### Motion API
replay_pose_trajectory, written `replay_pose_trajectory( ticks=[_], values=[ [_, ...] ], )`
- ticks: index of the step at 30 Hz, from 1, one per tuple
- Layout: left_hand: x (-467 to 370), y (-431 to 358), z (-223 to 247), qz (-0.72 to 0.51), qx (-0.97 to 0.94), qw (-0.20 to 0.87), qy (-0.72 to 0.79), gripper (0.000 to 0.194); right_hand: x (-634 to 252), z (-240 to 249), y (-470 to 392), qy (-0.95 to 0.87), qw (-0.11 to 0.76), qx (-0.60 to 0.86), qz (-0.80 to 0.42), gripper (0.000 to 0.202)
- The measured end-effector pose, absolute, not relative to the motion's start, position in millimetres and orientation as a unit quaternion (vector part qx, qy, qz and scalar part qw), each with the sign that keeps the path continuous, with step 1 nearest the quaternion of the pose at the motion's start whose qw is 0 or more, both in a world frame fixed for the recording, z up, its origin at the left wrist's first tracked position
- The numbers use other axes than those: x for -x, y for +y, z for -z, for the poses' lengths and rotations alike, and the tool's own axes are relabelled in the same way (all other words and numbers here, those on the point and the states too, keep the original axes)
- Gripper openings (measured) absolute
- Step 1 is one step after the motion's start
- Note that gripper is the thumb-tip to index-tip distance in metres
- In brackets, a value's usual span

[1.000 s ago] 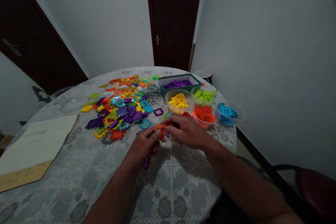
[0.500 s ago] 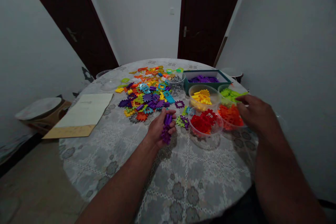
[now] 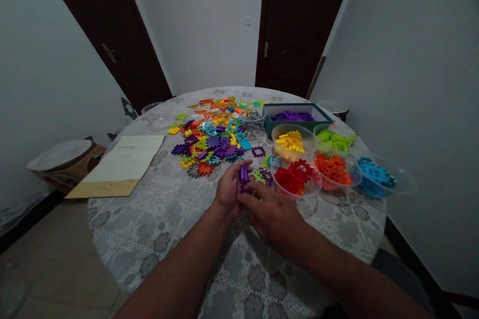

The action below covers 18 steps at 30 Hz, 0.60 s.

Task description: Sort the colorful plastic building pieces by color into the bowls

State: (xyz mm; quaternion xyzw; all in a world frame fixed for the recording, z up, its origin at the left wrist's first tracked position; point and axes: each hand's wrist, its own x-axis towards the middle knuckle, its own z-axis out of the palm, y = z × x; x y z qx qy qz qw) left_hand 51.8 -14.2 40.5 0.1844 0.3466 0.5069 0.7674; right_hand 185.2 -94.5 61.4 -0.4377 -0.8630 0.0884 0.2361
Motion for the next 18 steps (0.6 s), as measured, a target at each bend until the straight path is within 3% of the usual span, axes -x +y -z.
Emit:
replay_pose_trajectory(
  ticks=[2, 5, 9, 12, 18],
  values=[
    [-53.1, -15.7, -39.3, -0.526, -0.183, 0.758, 0.339, 0.031, -184.6, -52.2, -87.9, -0.855, 0.246, 0.452, -0.067, 0.017],
    [-53.8, -17.3, -36.2, -0.536, -0.198, 0.755, 0.321, 0.033, -189.4, -46.9, -81.7, -0.839, 0.299, 0.449, -0.064, 0.017],
    [-51.1, -16.4, -34.8, -0.520, -0.268, 0.747, 0.317, 0.043, -201.6, -56.9, -80.7, -0.791, 0.378, 0.467, -0.118, 0.033],
    [-48.5, -15.1, -36.1, -0.508, -0.307, 0.748, 0.298, 0.051, -213.9, -70.2, -79.2, -0.771, 0.374, 0.482, -0.181, 0.043],
    [-47.3, -16.5, -37.4, -0.492, -0.403, 0.721, 0.277, 0.068, -235.9, -80.7, -69.7, -0.749, 0.362, 0.503, -0.235, 0.016]
  ],
)
